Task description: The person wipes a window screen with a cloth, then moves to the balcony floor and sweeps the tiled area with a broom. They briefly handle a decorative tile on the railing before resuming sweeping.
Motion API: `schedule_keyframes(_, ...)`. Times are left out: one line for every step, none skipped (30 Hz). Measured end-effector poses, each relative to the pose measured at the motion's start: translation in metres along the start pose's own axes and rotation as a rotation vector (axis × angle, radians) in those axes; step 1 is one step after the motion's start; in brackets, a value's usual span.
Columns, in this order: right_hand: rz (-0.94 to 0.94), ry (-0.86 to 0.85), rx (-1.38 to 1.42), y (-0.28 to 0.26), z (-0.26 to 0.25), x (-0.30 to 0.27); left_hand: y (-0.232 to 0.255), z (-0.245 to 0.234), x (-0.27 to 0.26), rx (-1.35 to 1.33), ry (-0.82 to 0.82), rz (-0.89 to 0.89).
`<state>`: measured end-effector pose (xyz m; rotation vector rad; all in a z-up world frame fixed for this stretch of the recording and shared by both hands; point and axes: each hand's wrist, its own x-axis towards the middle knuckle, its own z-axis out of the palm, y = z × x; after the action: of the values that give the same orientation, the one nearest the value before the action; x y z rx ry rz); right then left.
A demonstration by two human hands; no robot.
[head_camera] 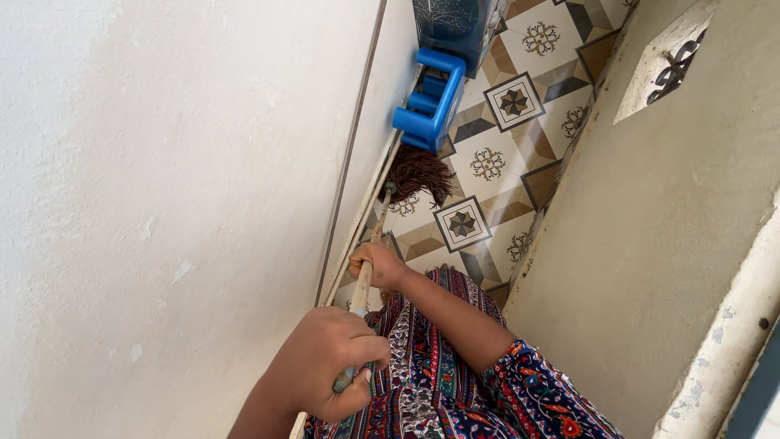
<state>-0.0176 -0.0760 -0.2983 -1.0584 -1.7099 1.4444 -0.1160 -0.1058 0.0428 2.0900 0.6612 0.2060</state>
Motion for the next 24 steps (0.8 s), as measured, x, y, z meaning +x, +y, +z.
schedule_keyframes(0.022, -0.064, -0.011, -0.007, 0.000, -0.002, -0.001, -0.006, -0.005, -0.024, 0.040, 0.037)
schedule_keyframes(0.053, -0.082, -0.004, -0.015, -0.004, -0.006, -0.003, -0.013, -0.010, -0.051, 0.083, 0.076)
schedule_keyframes(0.084, -0.101, 0.002, -0.023, -0.010, -0.011, -0.006, -0.019, -0.016, -0.078, 0.126, 0.116)
schedule_keyframes(0.116, -0.117, 0.009, -0.032, -0.015, -0.016, -0.009, -0.025, -0.020, -0.110, 0.147, 0.101)
schedule_keyframes(0.105, -0.090, -0.046, -0.040, -0.020, -0.020, -0.014, -0.030, -0.025, -0.142, 0.167, 0.085)
schedule_keyframes(0.094, -0.063, -0.104, -0.046, -0.025, -0.025, -0.019, -0.031, -0.027, -0.175, 0.187, 0.073)
schedule_keyframes(0.083, -0.036, -0.163, -0.049, -0.029, -0.030, -0.024, -0.030, -0.028, -0.197, 0.179, 0.078)
schedule_keyframes(0.152, -0.063, -0.202, -0.051, -0.032, -0.037, -0.028, -0.028, -0.032, -0.219, 0.172, 0.079)
schedule_keyframes(0.222, -0.090, -0.242, -0.050, -0.034, -0.046, -0.033, -0.027, -0.036, -0.242, 0.165, 0.081)
schedule_keyframes(0.289, -0.117, -0.282, -0.048, -0.034, -0.054, -0.039, -0.024, -0.039, -0.272, 0.147, 0.104)
schedule_keyframes(0.346, -0.083, -0.252, -0.045, -0.035, -0.063, -0.045, -0.019, -0.041, -0.301, 0.129, 0.127)
schedule_keyframes(0.405, -0.049, -0.221, -0.040, -0.034, -0.076, -0.051, -0.012, -0.042, -0.333, 0.108, 0.150)
schedule_keyframes(0.380, -0.010, -0.258, -0.033, -0.032, -0.088, -0.058, -0.004, -0.044, -0.373, 0.093, 0.162)
schedule_keyframes(0.351, 0.031, -0.295, -0.025, -0.030, -0.098, -0.066, 0.003, -0.044, -0.410, 0.075, 0.175)
schedule_keyframes(0.354, 0.086, -0.304, -0.016, -0.026, -0.107, -0.073, 0.012, -0.045, -0.447, 0.057, 0.189)
schedule_keyframes(0.356, 0.143, -0.311, -0.007, -0.020, -0.115, -0.080, 0.021, -0.049, -0.483, 0.046, 0.185)
schedule_keyframes(0.392, 0.149, -0.324, 0.002, -0.013, -0.126, -0.086, 0.030, -0.053, -0.519, 0.035, 0.181)
schedule_keyframes(0.424, 0.163, -0.341, 0.012, -0.005, -0.133, -0.093, 0.036, -0.058, -0.548, 0.021, 0.184)
schedule_keyframes(0.456, 0.177, -0.357, 0.021, 0.004, -0.137, -0.098, 0.040, -0.068, -0.542, -0.001, 0.190)
schedule_keyframes(0.444, 0.217, -0.360, 0.030, 0.017, -0.137, -0.103, 0.042, -0.081, -0.535, -0.025, 0.194)
schedule_keyframes(0.431, 0.257, -0.363, 0.038, 0.031, -0.135, -0.109, 0.043, -0.096, -0.527, -0.049, 0.199)
schedule_keyframes(0.419, 0.293, -0.365, 0.043, 0.048, -0.134, -0.114, 0.044, -0.113, -0.519, -0.040, 0.201)
schedule_keyframes(0.428, 0.262, -0.364, 0.047, 0.065, -0.132, -0.118, 0.045, -0.131, -0.510, -0.030, 0.203)
schedule_keyframes(0.431, 0.231, -0.366, 0.048, 0.078, -0.127, -0.121, 0.043, -0.147, -0.497, -0.016, 0.208)
